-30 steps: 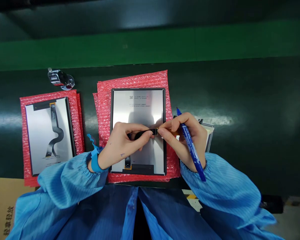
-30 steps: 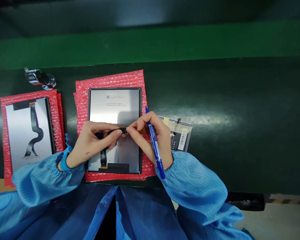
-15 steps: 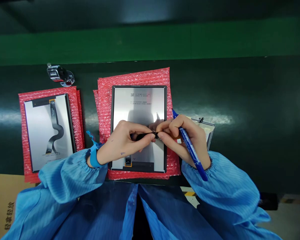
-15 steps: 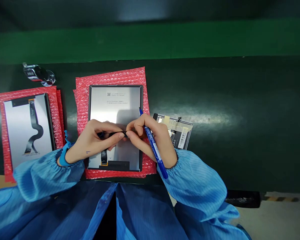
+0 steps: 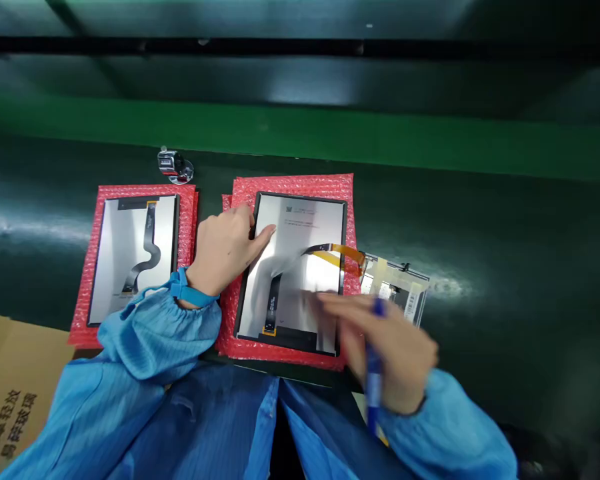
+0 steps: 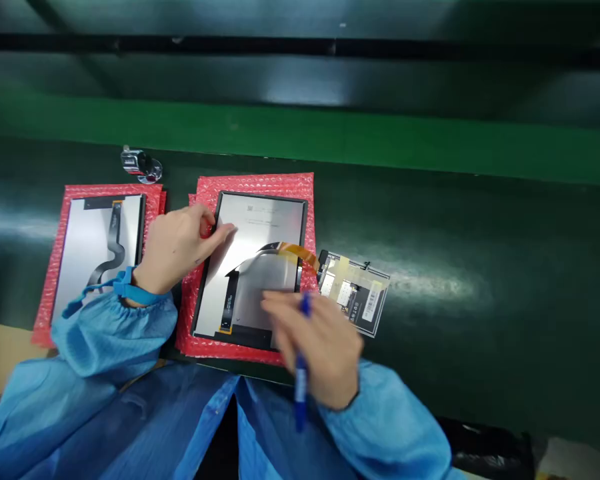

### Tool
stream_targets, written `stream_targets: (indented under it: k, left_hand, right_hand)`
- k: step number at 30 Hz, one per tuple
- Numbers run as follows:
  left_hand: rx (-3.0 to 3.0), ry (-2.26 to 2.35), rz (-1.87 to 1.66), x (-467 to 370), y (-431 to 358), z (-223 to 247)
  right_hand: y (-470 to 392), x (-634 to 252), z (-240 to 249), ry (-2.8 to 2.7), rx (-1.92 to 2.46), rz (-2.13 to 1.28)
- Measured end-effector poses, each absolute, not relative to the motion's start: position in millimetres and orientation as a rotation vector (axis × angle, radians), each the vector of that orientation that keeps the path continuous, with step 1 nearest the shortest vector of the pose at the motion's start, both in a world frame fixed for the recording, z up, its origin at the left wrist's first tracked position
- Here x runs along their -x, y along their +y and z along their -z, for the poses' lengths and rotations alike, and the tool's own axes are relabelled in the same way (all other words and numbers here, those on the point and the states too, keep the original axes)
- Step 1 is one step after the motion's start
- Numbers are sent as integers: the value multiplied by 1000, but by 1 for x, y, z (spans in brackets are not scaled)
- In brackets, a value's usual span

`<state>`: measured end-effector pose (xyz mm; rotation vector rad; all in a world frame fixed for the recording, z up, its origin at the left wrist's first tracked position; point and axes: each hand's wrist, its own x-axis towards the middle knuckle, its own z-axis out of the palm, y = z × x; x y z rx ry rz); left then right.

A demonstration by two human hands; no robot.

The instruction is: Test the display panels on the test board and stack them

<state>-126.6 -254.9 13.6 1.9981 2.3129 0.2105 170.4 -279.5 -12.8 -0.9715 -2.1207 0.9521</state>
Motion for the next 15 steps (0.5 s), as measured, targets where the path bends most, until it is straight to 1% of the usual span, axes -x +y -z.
stream_targets:
  k: [3, 7, 11, 15]
  left_hand:
    - [-2009, 2298, -24, 124, -259, -15]
    - [-2019, 2330, 16, 122, -260, -16]
    - [-1888, 2201, -117, 132, -253, -16]
    - [-1810, 1862, -425, 144, -248, -24]
  right_hand:
    - [-306, -134, 20, -2293, 941, -790]
    - [-338, -93, 33, -2527, 903, -502]
    - [-344, -90, 38, -2600, 890, -364]
    - [-342, -107, 31, -2537, 712, -217]
